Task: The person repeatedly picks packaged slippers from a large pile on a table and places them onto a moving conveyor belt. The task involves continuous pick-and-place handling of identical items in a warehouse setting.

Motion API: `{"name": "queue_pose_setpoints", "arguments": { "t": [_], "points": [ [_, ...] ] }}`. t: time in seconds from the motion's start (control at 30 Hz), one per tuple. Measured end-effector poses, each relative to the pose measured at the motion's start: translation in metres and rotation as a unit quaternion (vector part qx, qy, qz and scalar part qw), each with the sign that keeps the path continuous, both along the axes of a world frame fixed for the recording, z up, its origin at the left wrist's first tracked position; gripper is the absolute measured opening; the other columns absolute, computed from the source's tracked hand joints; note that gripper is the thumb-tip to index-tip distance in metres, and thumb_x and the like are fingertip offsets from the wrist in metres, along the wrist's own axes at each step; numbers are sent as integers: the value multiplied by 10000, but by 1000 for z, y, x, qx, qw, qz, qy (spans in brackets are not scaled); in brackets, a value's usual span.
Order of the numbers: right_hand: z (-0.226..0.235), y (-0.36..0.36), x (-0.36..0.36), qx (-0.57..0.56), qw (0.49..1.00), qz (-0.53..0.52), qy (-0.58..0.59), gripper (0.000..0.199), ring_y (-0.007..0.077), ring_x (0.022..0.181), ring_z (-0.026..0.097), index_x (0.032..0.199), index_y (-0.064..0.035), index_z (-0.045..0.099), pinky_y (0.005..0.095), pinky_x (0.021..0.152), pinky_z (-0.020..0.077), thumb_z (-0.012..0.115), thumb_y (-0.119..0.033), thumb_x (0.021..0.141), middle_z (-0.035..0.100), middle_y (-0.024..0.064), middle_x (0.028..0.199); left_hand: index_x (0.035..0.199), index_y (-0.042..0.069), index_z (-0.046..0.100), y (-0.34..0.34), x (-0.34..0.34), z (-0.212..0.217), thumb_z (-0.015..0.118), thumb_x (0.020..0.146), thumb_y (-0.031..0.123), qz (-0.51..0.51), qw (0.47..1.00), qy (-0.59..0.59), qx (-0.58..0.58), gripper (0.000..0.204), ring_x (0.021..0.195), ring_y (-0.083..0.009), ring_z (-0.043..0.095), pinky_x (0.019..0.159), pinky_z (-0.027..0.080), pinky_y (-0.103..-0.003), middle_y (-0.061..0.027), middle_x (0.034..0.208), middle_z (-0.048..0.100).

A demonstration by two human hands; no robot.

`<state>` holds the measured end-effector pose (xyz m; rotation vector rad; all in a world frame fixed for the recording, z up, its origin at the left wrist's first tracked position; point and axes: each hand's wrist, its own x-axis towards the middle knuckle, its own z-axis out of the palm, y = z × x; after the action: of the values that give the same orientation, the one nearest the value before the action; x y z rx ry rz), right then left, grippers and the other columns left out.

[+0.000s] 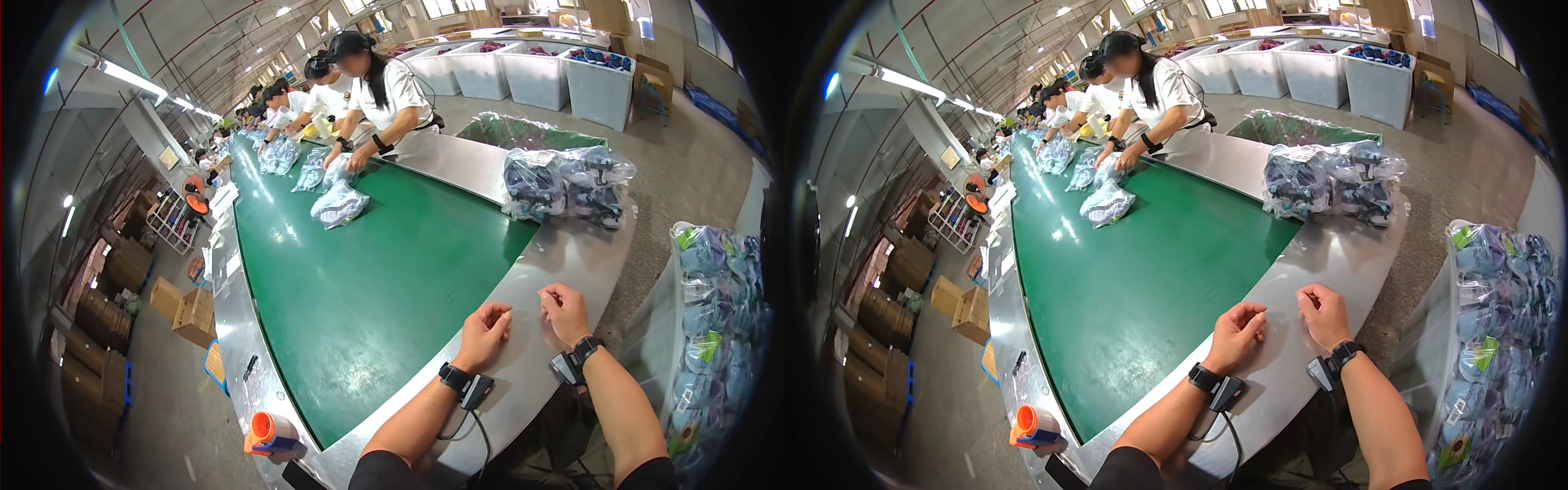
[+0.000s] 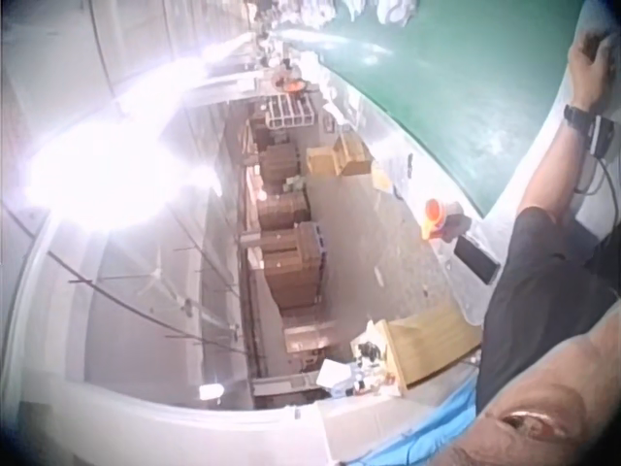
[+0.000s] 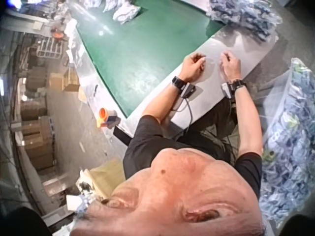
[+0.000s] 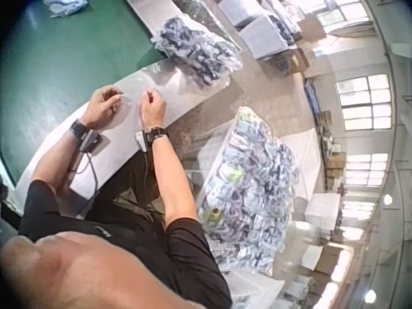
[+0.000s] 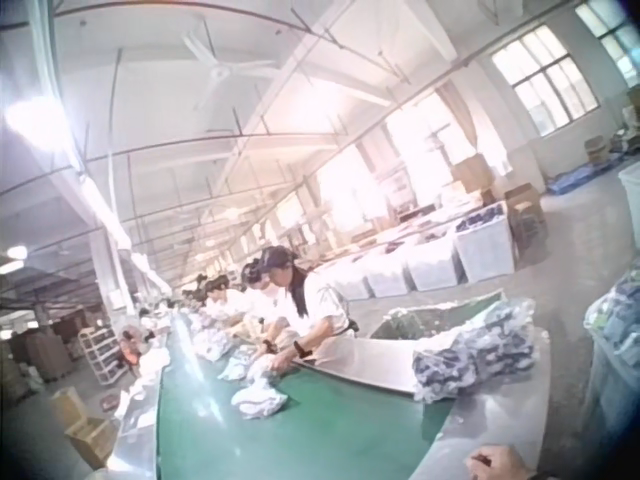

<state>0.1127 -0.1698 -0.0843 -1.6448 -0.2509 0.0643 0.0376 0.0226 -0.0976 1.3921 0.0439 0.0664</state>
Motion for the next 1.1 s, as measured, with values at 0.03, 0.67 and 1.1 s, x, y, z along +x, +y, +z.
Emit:
{"name": "queue_pose_setpoints", "arguments": {
  "t": [0.03,0.67,1.1],
  "points": [
    [4,1,-2,2,1000,1,5,146,70,606,568,894,17,677,247,573,459,630,-117,930,616,3,677,1146,-32,601,0,-1,0,609,990,96,3,1000,1,8,202,701,-67,577,648,493,-228,-1,848,624],
    [-4,6,2,-73,994,-21,-80,141,161,691,593,905,6,688,337,646,493,620,-118,907,648,108,738,1070,-28,612,1,3,7,595,965,62,24,997,-24,67,139,679,-107,573,627,487,-258,-35,774,608],
    [-7,-6,-5,-23,987,-31,-155,129,314,626,590,810,-2,620,403,616,454,603,-121,856,632,149,703,1101,42,581,-7,-8,10,568,996,92,5,1000,18,21,118,621,-109,525,508,447,-243,-16,747,563]
  ]
}}
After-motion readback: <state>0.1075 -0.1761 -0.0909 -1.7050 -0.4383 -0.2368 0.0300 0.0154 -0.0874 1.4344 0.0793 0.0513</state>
